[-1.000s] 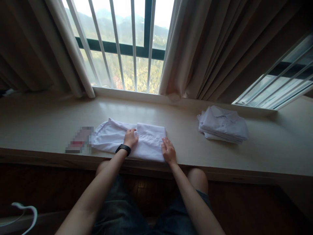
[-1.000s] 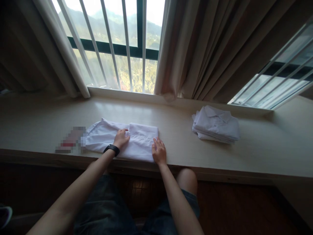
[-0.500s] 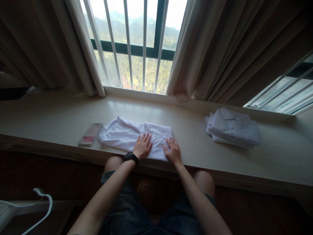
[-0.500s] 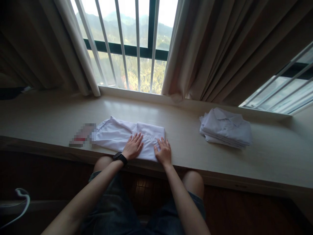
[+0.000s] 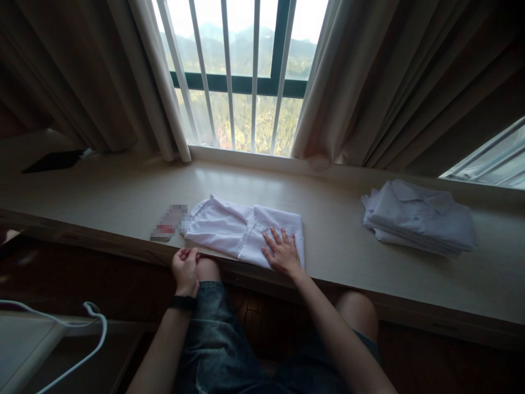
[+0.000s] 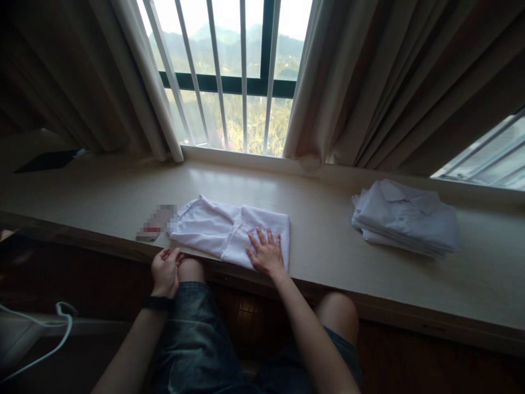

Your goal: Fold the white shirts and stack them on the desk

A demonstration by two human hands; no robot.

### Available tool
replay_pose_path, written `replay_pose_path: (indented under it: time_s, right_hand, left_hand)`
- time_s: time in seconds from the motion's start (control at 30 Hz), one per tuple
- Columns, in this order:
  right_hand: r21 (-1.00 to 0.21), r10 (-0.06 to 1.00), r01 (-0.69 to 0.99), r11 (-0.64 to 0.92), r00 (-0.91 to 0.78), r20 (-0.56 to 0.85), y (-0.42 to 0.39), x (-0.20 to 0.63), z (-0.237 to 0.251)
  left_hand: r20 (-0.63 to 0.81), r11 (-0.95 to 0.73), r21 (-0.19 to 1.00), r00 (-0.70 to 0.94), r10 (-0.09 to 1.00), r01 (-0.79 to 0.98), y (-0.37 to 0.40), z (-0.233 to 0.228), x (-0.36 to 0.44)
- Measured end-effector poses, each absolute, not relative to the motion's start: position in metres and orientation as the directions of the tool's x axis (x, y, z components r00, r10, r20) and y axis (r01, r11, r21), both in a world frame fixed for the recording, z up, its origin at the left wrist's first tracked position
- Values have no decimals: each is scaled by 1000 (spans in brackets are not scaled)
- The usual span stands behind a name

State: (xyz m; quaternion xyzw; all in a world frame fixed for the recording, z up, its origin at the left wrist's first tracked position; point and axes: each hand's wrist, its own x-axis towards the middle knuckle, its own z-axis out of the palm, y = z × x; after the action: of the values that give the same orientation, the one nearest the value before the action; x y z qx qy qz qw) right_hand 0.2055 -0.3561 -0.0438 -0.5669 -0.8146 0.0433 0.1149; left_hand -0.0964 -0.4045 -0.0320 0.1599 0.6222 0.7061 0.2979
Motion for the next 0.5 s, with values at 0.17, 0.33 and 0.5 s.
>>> replay_pose_path:
  time_s: [0.17,0.33,0.5]
  right_hand:
    - [-229,893,864,449,-425,147,-368,248,-41]
    - [-330,935,877,351,-304,185,-357,240,-21]
    - [-328,955,901,282,-233,181,-338,175,-10]
  left_hand:
    - [-387,-68,826,-651,653,-560,-419,-18,-89]
    - [-500,-4,754,-578,645,-656,-418,4,-86]
    - [-545,67,706,-480,688,-705,-416,10,-95]
